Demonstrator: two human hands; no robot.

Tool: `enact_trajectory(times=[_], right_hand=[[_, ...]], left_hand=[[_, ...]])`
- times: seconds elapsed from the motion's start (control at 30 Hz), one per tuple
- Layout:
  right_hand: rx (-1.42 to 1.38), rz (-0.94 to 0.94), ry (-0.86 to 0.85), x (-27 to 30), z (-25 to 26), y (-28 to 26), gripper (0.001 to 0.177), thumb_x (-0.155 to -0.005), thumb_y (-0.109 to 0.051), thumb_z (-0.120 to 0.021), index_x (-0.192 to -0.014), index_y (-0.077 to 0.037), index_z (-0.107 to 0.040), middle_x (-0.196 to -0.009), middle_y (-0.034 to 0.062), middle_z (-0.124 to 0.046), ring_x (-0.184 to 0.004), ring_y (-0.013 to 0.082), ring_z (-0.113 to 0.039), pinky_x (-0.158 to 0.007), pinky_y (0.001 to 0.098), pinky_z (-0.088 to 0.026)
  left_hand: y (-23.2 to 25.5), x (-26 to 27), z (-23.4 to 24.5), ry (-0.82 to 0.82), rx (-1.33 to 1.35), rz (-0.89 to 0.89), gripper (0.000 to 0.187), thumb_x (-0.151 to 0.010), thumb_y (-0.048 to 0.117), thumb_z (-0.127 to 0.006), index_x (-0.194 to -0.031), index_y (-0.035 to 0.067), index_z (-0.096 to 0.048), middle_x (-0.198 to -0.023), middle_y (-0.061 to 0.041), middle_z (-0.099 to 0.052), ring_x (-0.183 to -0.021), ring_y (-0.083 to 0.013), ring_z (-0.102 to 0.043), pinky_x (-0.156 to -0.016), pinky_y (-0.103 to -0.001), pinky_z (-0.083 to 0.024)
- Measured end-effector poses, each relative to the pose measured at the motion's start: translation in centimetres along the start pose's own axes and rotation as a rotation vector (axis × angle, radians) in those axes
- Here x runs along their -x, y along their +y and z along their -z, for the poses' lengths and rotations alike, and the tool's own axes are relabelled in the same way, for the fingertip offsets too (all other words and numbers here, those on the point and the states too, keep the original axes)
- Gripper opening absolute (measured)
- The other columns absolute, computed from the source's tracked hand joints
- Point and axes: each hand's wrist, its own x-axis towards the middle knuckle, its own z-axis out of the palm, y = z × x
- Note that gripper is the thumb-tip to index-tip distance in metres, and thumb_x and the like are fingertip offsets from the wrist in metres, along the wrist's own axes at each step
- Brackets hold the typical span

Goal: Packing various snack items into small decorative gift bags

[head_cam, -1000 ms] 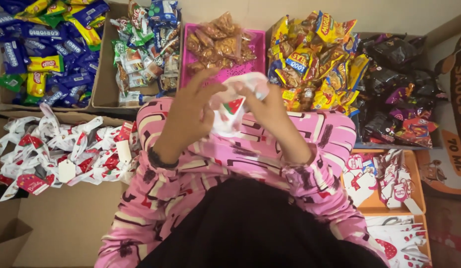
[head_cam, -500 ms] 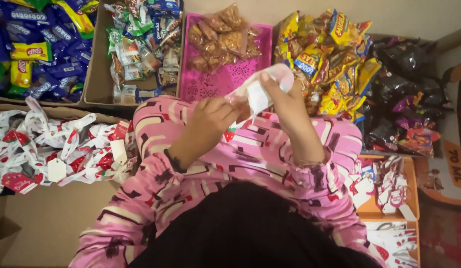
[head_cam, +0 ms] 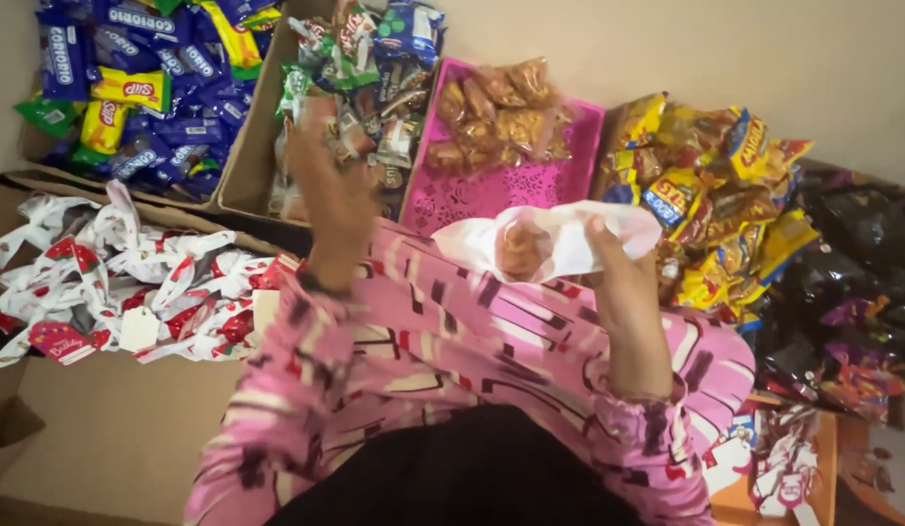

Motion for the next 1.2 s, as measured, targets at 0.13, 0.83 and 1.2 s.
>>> enact_trajectory(times=[0.13,0.83,1.2], right_hand=[[0.048,-0.012,-0.016,-1.2,0.3,2.5,0.055,-0.094,-0.019,-0.078,-0.135,0.005,-0.051,-0.118,0.0197,-0.065,-0.103,0.0270,-0.071,-0.087,0.0514,-0.060],[0.109,0.127,-0.028,3.7,1.0,-0.1,0.052,-0.088,-0.014,-0.083,-0.128,0.010,-0.059,-0.113,0.0198,-0.065,-0.100,0.0250,-0.066,-0.089,0.0470,-0.060],[0.289,0.365,-0.066,10.2,3.2,-4.2,0.021,-0.092,-0.024,-0.082,-0.091,-0.003,-0.078,-0.076,0.0059,-0.068,-0.071,0.0110,-0.059,-0.065,0.0320,-0.056]], left_hand=[[-14.4,3.9,-1.2,-0.031,-0.374,0.338,0.041,-0.114,0.039,-0.053,-0.125,0.001,-0.065,-0.135,-0.022,-0.055,-0.125,-0.0423,-0.053,-0.102,-0.051,-0.046],[12.8,-1.9,6.2,0.046,0.992,0.927,0.058,-0.089,0.000,-0.073,-0.137,0.015,-0.044,-0.127,-0.005,-0.060,-0.107,-0.0187,-0.070,-0.081,-0.034,-0.068],[23.6,3.2,6.1,-0.356,0.229,0.393,0.045,-0.077,0.024,-0.081,-0.116,0.005,-0.066,-0.091,-0.017,-0.068,-0.082,-0.0392,-0.067,-0.086,-0.053,-0.050]])
